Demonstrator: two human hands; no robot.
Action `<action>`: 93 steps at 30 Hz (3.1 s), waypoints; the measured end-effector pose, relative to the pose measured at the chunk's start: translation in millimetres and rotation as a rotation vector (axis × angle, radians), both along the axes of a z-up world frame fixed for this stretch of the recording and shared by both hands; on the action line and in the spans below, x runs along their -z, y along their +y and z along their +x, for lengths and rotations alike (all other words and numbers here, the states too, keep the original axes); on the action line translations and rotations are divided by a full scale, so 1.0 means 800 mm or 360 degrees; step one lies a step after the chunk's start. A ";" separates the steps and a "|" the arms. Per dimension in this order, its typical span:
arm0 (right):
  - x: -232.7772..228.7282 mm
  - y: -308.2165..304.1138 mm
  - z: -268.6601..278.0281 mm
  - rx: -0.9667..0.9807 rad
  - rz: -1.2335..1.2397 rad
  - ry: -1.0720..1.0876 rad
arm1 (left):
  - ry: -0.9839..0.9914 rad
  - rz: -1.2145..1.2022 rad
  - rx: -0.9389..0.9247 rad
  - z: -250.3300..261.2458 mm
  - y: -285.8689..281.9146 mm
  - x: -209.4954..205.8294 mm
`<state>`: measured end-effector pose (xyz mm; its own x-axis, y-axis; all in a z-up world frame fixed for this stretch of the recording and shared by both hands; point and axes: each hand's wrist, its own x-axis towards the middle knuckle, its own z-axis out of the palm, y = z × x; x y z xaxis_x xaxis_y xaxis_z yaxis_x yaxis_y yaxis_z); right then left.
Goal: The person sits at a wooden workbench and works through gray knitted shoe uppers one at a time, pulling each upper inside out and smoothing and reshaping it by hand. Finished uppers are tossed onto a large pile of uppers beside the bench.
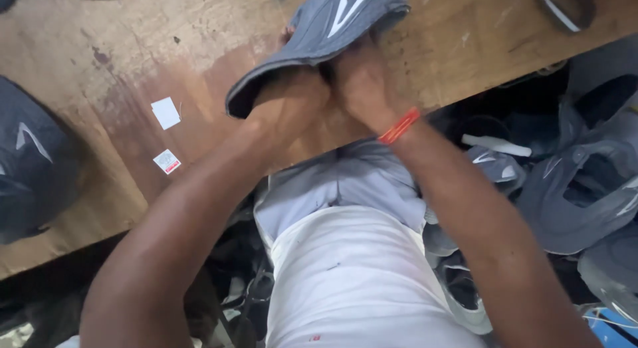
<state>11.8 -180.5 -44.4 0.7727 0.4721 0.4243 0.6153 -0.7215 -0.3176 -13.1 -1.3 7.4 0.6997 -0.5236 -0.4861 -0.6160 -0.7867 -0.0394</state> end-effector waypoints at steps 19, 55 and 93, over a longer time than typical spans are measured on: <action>-0.072 -0.046 -0.042 -0.0139 0.0353 0.0167 | -0.0409 -0.1064 -0.0315 -0.033 -0.014 0.046; -0.023 -0.014 0.050 0.0190 0.0263 0.0453 | -0.0369 -0.1546 -0.0921 0.045 0.002 0.012; 0.012 -0.054 0.056 0.0006 0.0254 0.0368 | -0.0070 -0.1452 -0.0785 0.016 -0.001 0.006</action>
